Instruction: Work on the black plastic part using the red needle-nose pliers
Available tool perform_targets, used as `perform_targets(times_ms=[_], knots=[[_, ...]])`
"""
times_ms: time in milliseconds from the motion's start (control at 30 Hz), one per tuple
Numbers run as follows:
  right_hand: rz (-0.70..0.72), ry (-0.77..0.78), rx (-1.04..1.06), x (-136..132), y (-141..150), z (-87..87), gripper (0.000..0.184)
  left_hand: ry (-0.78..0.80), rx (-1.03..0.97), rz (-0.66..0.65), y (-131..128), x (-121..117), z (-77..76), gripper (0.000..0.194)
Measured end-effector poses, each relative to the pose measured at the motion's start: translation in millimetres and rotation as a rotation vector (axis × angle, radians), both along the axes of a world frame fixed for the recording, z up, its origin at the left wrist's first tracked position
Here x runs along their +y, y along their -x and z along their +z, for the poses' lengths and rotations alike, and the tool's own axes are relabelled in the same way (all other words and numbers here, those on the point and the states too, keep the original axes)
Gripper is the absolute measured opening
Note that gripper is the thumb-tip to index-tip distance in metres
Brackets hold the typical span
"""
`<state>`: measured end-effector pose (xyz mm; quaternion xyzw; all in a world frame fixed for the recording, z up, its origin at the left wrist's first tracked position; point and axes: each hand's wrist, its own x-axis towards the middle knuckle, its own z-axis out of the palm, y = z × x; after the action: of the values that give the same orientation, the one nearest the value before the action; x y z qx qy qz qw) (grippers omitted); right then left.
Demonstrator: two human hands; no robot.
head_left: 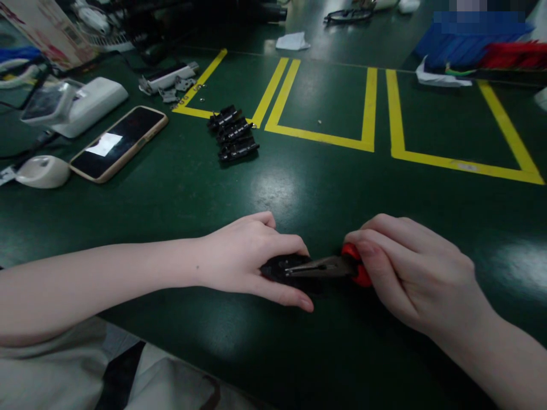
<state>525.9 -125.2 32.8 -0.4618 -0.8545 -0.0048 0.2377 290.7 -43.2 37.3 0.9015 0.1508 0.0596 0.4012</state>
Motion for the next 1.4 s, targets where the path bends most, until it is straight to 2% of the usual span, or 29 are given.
perform_targets(times_ms=[400, 867, 1167, 1400], knots=[[0.012, -0.057, -0.083, -0.2, 6.3, 3.5, 0.024, -0.038, 0.012, -0.032, -0.3, 1.2, -2.9, 0.043], [0.002, -0.050, -0.032, 1.8, 3.5, 0.2, 0.017, -0.015, 0.022, -0.008, 0.4, 0.6, -1.8, 0.044], [-0.024, -0.024, 0.042, -0.5, 1.6, -0.9, 0.018, 0.002, 0.005, -0.009, 1.1, 1.2, -1.5, 0.043], [-0.049, -0.015, 0.041, -1.2, 4.1, 0.4, 0.021, -0.041, 0.014, 0.015, -0.3, 0.1, -1.6, 0.045]])
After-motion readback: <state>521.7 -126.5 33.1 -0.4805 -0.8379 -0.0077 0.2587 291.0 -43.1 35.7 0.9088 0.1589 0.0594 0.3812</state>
